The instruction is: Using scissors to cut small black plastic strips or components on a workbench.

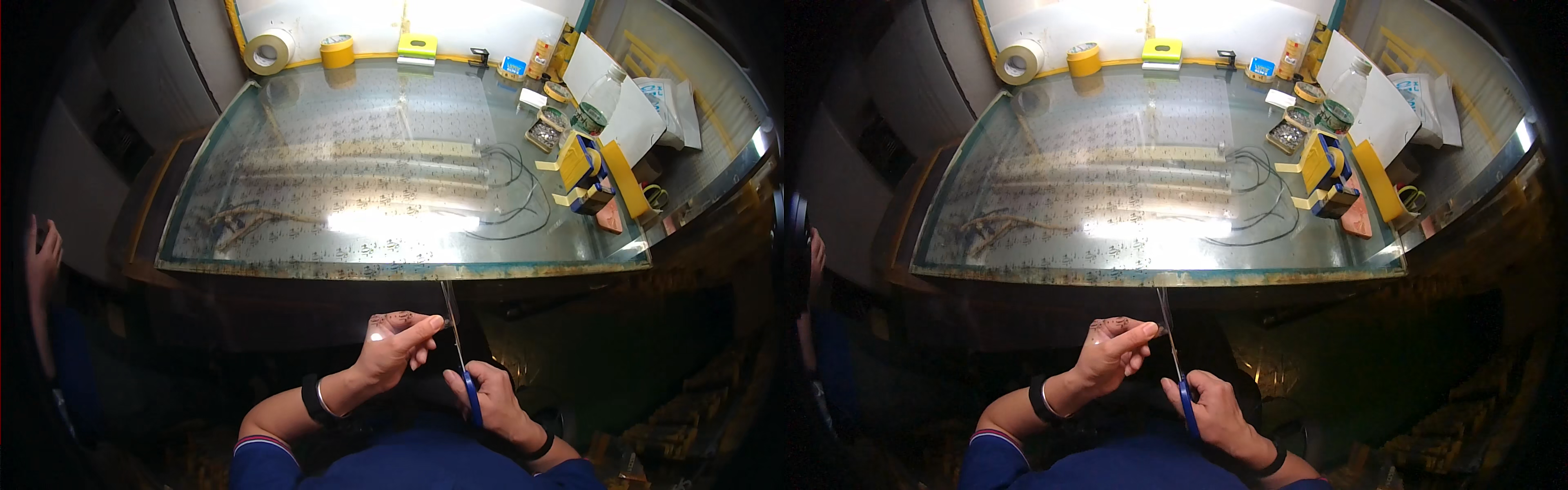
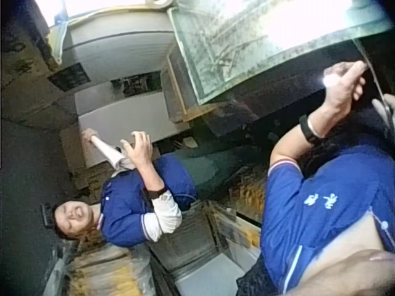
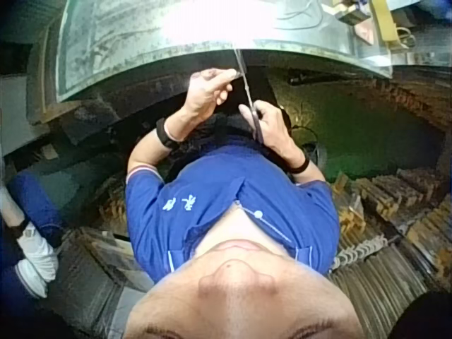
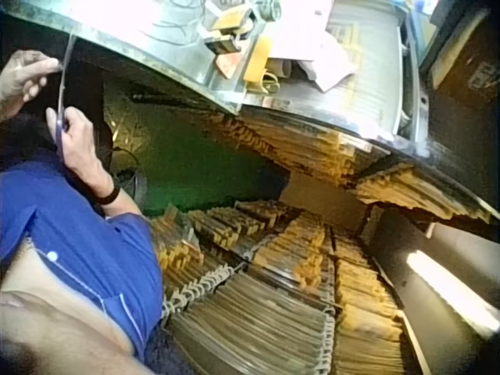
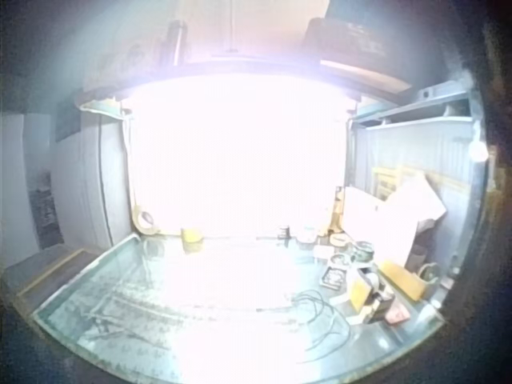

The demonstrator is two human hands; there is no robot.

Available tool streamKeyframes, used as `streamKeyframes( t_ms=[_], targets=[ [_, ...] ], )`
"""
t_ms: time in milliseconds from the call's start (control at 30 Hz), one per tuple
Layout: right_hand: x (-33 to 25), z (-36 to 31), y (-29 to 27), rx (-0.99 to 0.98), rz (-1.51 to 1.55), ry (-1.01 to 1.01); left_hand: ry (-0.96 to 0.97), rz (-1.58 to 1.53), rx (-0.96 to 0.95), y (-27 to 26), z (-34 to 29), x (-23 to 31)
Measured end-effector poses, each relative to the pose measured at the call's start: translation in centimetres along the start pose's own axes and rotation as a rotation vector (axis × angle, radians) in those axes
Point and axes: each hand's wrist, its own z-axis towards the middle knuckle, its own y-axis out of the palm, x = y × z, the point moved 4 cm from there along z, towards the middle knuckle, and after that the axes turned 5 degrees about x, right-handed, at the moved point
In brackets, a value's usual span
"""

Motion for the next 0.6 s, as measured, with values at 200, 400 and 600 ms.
streamKeyframes(
  t_ms=[200,400,600],
  targets=[
    [-0.11,-0.14,0.02,0.017,-0.008,-0.019,-0.003,-0.017,0.009,0.20,-0.20,-0.14],
    [-0.31,0.20,-0.01,0.032,0.003,-0.029,-0.016,0.004,-0.017,0.45,-0.62,-0.54],
    [-0.39,0.13,-0.11,0.036,-0.029,-0.028,-0.029,0.006,-0.063,0.58,-0.84,-0.55]
  ],
)
